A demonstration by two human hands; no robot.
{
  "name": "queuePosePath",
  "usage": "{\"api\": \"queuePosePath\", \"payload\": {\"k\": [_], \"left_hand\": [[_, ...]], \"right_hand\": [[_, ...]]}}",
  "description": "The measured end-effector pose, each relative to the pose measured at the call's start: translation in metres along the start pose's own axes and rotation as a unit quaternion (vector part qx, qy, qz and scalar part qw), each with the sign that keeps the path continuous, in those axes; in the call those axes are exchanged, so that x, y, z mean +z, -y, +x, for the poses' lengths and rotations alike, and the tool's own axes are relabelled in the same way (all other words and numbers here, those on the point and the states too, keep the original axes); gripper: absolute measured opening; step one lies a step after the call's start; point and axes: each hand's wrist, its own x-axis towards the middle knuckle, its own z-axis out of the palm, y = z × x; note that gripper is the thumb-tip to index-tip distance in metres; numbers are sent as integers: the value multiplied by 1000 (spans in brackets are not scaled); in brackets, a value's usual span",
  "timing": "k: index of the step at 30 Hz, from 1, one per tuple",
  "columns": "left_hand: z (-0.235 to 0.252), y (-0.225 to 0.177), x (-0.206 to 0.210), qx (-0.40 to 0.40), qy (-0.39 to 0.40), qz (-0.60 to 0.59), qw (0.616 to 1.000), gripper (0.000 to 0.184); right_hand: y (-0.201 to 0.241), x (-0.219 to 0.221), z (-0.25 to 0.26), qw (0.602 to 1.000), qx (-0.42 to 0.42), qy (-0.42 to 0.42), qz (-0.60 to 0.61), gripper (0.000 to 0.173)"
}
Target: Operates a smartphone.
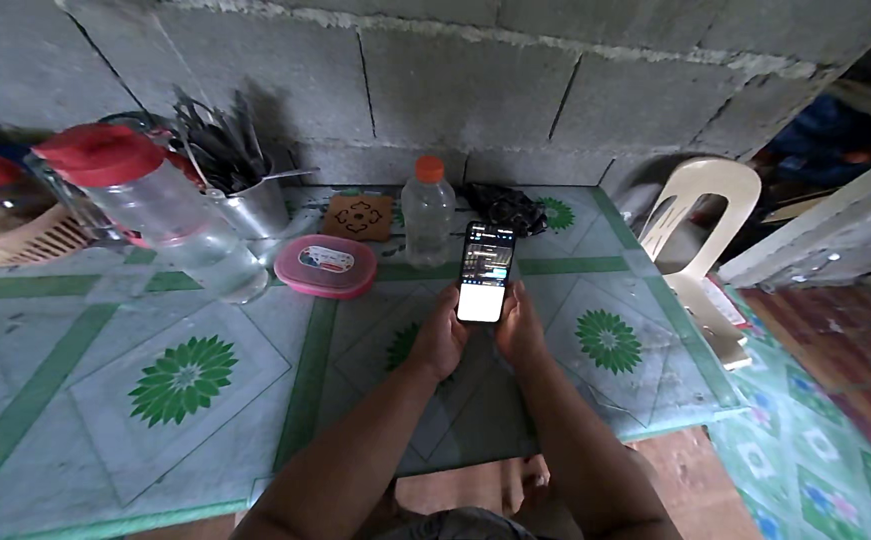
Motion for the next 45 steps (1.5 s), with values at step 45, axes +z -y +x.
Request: {"api": "queuePosePath", "payload": {"k": [45], "left_hand": [[-2, 0, 4, -8, -45, -16, 999, 54]], "right_hand": [[11, -11, 0, 993, 44, 57, -99, 100]]}}
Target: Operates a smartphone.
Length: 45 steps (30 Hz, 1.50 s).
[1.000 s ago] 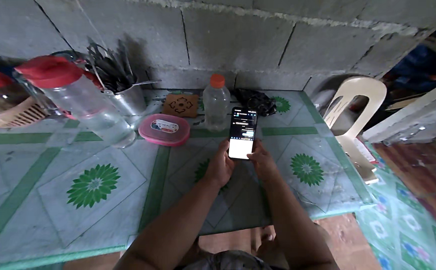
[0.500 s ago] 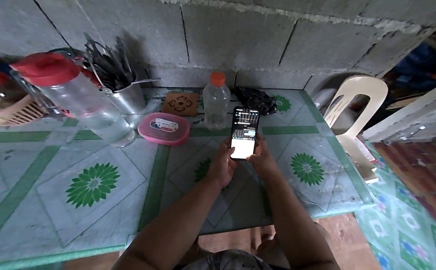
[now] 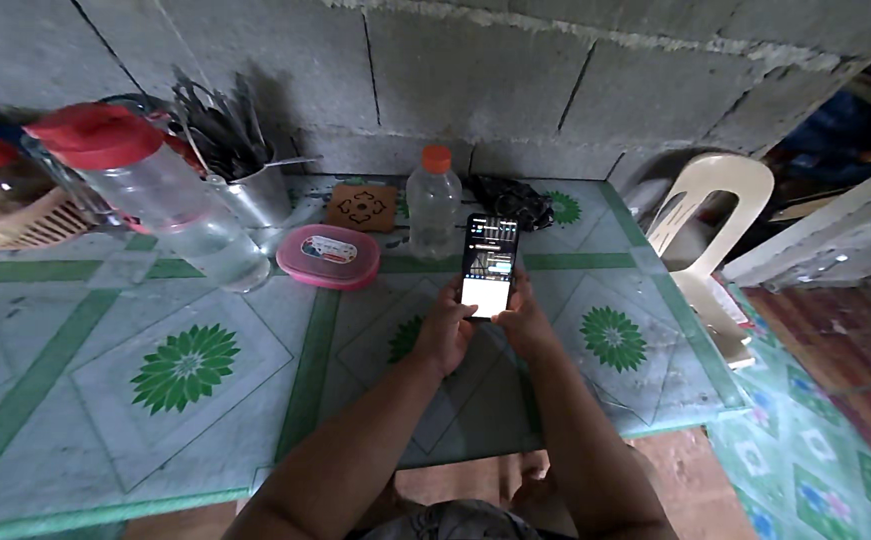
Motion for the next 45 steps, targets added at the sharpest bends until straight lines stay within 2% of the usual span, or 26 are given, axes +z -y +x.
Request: {"api": "queuePosePath", "payload": {"k": [28, 36, 45], "left_hand": [[0, 1, -1, -5, 3, 1, 1000, 48], [0, 2, -2, -5, 4, -9, 1000, 51], [0, 3, -1, -2, 10, -10, 1000, 52]], "right_hand": [[3, 0, -2, 1000, 7, -8, -13, 99], [5, 5, -3, 999, 3, -36, -4, 74], [3, 5, 0, 998, 1, -62, -2, 63]]}}
